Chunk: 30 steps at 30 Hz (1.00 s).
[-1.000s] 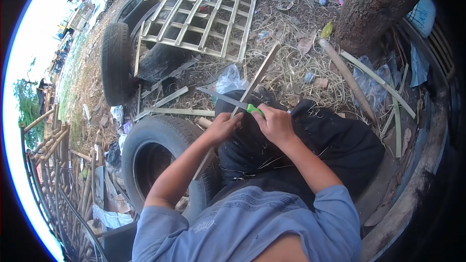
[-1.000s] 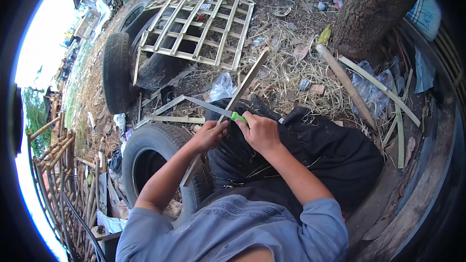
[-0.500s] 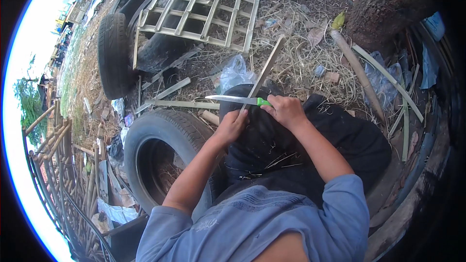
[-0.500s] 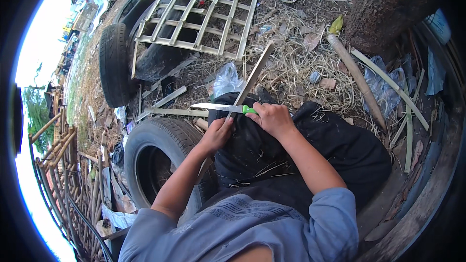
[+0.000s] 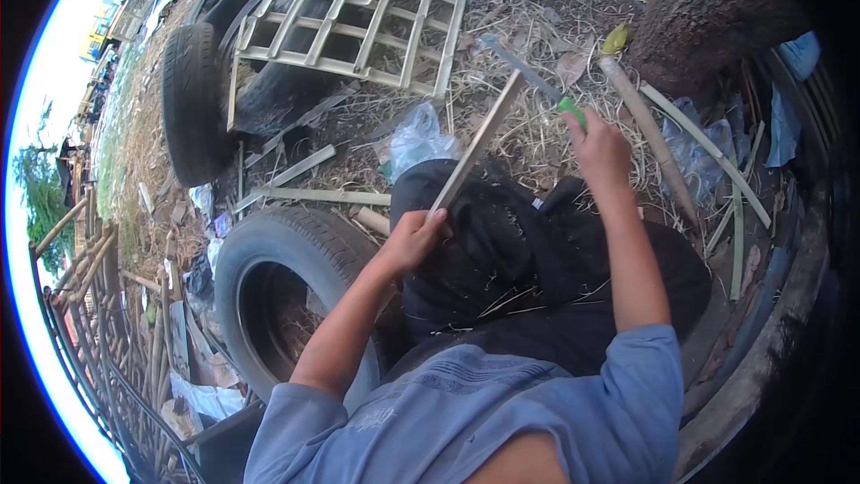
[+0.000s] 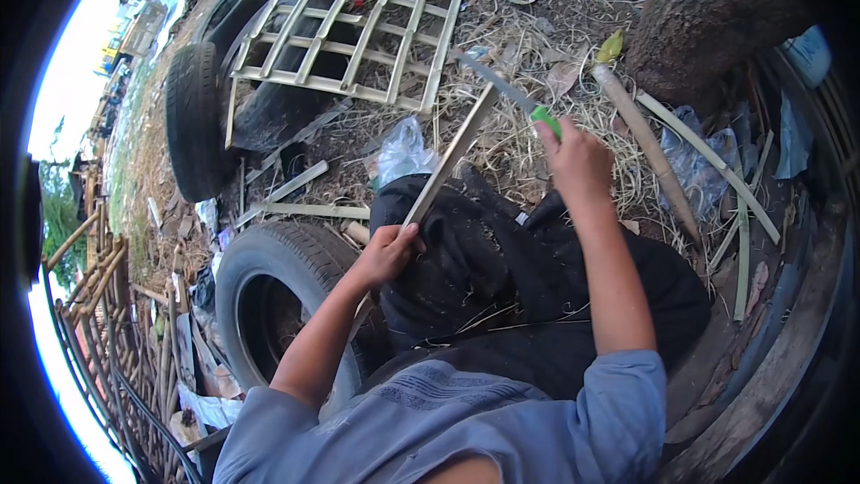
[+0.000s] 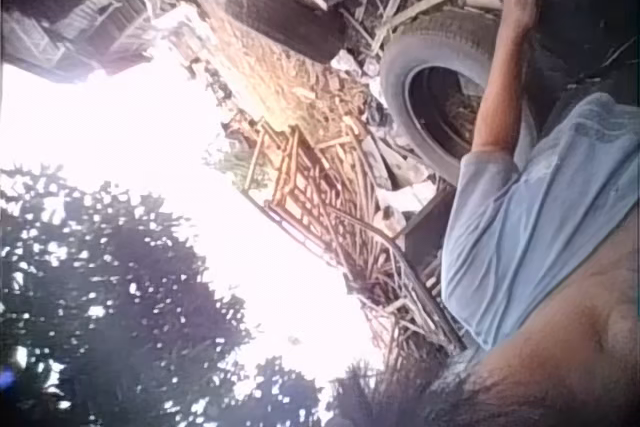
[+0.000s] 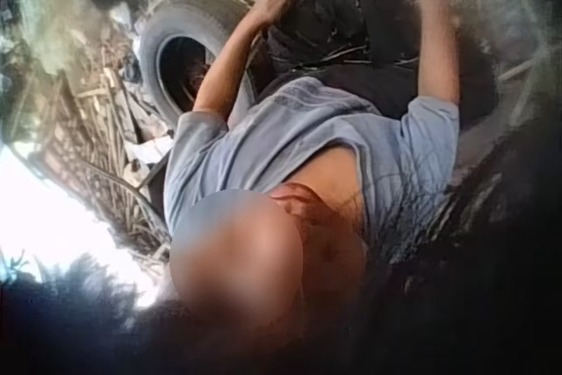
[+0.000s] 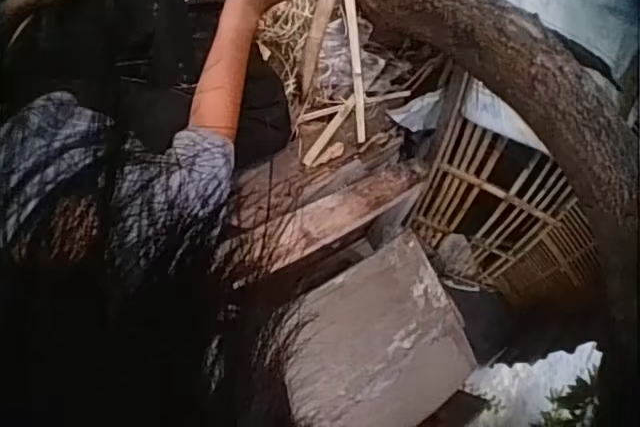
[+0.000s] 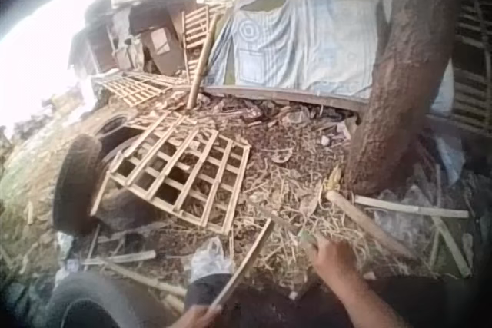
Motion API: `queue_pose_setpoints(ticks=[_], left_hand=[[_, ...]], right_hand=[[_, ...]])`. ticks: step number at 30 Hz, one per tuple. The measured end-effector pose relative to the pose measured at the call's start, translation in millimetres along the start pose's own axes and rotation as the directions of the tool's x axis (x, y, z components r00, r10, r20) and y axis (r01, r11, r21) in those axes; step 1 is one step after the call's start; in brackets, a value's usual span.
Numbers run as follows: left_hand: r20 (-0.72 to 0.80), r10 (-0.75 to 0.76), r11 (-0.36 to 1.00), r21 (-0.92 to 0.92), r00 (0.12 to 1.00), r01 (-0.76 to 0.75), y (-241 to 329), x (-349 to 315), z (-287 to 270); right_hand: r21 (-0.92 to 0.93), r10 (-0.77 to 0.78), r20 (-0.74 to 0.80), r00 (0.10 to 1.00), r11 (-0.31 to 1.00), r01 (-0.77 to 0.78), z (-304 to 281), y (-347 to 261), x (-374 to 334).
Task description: The person positions bamboo strips onto a bamboo lattice frame, moves and turns the frame, and scrapes the bamboo strips with a knife.
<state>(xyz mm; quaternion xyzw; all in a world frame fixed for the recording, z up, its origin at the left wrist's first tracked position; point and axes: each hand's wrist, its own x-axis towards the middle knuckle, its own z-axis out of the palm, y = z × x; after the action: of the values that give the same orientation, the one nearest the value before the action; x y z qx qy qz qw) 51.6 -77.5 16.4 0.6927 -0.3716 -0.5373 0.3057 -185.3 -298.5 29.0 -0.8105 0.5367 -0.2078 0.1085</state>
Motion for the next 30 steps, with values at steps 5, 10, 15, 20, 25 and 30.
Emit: queue_pose_setpoints(ticks=[5,10,15,20,25,30], left_hand=[[0.024,-0.077,0.997,-0.030,0.997,0.078,8.6,1.9,0.4],[0.055,-0.081,0.996,-0.035,0.995,0.083,9.8,4.2,0.5],[-0.013,-0.002,1.000,0.008,1.000,0.002,1.2,9.3,1.3],[-0.008,-0.067,0.998,0.018,0.998,0.067,13.3,9.0,4.8],[0.014,-0.008,0.999,0.048,1.000,0.007,8.3,6.4,1.0],[0.040,-0.076,0.997,0.007,0.996,0.075,19.2,7.5,0.8]], right_hand=[[0.370,-0.199,0.040,0.979,0.913,0.171,24.1,-44.4,-47.4],[0.377,-0.407,0.065,0.911,0.855,0.355,73.0,-52.3,-73.3],[0.270,-0.553,-0.015,0.833,0.800,0.536,93.0,-39.9,-50.1],[0.116,-0.431,-0.059,0.900,0.893,0.435,109.8,-2.8,-18.5],[-0.127,-0.213,0.011,0.977,0.969,0.213,65.6,53.2,26.2],[-0.213,-0.283,-0.033,0.958,0.939,0.271,50.7,57.7,38.9]])
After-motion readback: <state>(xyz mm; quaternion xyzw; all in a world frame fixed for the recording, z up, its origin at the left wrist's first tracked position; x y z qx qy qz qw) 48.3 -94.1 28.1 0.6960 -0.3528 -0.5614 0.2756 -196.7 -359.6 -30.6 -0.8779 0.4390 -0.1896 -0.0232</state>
